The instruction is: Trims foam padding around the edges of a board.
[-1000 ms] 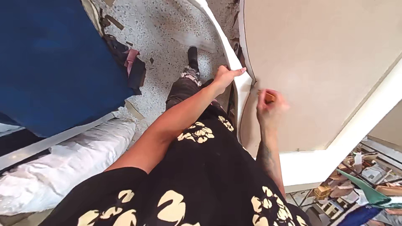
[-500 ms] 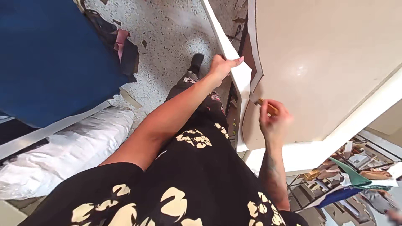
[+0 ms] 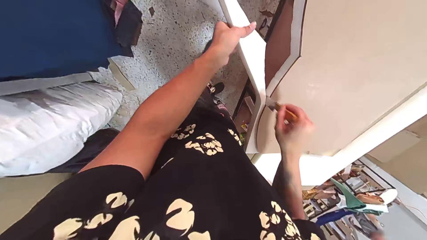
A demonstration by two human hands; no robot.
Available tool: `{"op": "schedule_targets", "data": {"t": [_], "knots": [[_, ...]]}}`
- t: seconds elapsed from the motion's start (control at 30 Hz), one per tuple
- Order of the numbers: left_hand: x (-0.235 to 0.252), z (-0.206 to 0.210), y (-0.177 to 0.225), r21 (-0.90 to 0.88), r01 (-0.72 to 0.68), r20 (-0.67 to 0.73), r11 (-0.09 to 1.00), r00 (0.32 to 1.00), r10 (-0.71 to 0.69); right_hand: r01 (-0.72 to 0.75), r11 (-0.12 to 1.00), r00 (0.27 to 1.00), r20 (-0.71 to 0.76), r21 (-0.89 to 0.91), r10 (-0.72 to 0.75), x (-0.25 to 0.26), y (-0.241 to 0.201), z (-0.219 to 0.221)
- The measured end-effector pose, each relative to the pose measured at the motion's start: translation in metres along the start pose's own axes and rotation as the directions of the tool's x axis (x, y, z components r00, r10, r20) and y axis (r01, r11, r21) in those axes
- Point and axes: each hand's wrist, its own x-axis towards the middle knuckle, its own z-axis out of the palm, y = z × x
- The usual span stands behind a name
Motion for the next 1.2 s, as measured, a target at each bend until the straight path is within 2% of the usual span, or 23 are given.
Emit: {"op": "schedule_targets", "data": {"t": [0.07, 0.13, 0.2, 0.3, 0.43, 0.57, 0.63, 0.7, 0.73, 0.83, 0.97, 1.1, 1.2], "knots": [[-0.003, -0.009, -0.007, -0.024, -0.012, -0.002, 1.000, 1.000, 0.012, 0.018, 1.000, 1.000, -0.007, -0.025, -0.019, -0.014, 0.010, 0.015], [-0.002, -0.027, -0.005, -0.041, -0.039, -0.039, 0.998, 0.999, 0.037, 0.069, 0.998, 0.997, -0.034, -0.006, -0.069, -0.021, 0.002, -0.001], [-0.012, -0.044, -0.020, -0.038, -0.029, -0.060, 0.999, 0.998, 0.027, 0.094, 0.995, 0.995, -0.028, 0.013, -0.094, -0.045, -0.001, -0.013], [-0.029, -0.063, -0.030, -0.034, -0.049, -0.095, 0.998, 0.994, 0.045, 0.128, 0.991, 0.992, -0.012, -0.028, -0.128, -0.064, 0.020, 0.017], [-0.052, -0.100, -0.047, -0.072, -0.046, -0.188, 0.996, 0.982, 0.032, 0.170, 0.985, 0.985, 0.008, -0.010, -0.170, -0.086, 0.007, -0.021], [-0.071, -0.129, -0.069, -0.126, -0.046, -0.234, 0.991, 0.972, 0.015, 0.212, 0.977, 0.975, 0.066, -0.023, -0.210, -0.104, 0.038, 0.011], [-0.078, -0.143, -0.072, -0.135, -0.050, -0.242, 0.990, 0.970, 0.016, 0.236, 0.971, 0.969, 0.082, -0.036, -0.232, -0.107, 0.031, -0.005], [-0.086, -0.153, -0.084, -0.118, -0.029, -0.245, 0.993, 0.969, -0.001, 0.236, 0.972, 0.967, 0.101, -0.016, -0.233, -0.123, 0.020, -0.030], [-0.087, -0.157, -0.087, -0.117, -0.025, -0.244, 0.993, 0.970, -0.005, 0.231, 0.973, 0.967, 0.112, -0.004, -0.229, -0.127, 0.021, -0.029], [-0.091, -0.172, -0.093, -0.097, -0.034, -0.268, 0.995, 0.963, 0.007, 0.233, 0.972, 0.961, 0.147, 0.012, -0.233, -0.135, 0.044, 0.007], [-0.117, -0.197, -0.105, -0.103, -0.060, -0.310, 0.993, 0.950, 0.026, 0.283, 0.958, 0.946, 0.152, 0.035, -0.285, -0.155, 0.038, -0.038], [-0.140, -0.211, -0.134, -0.158, -0.066, -0.352, 0.985, 0.936, 0.006, 0.285, 0.958, 0.941, 0.183, 0.025, -0.285, -0.182, 0.071, 0.003], [-0.160, -0.229, -0.142, -0.174, -0.085, -0.404, 0.981, 0.915, 0.007, 0.310, 0.951, 0.938, 0.168, -0.019, -0.302, -0.199, 0.061, -0.020]]}}
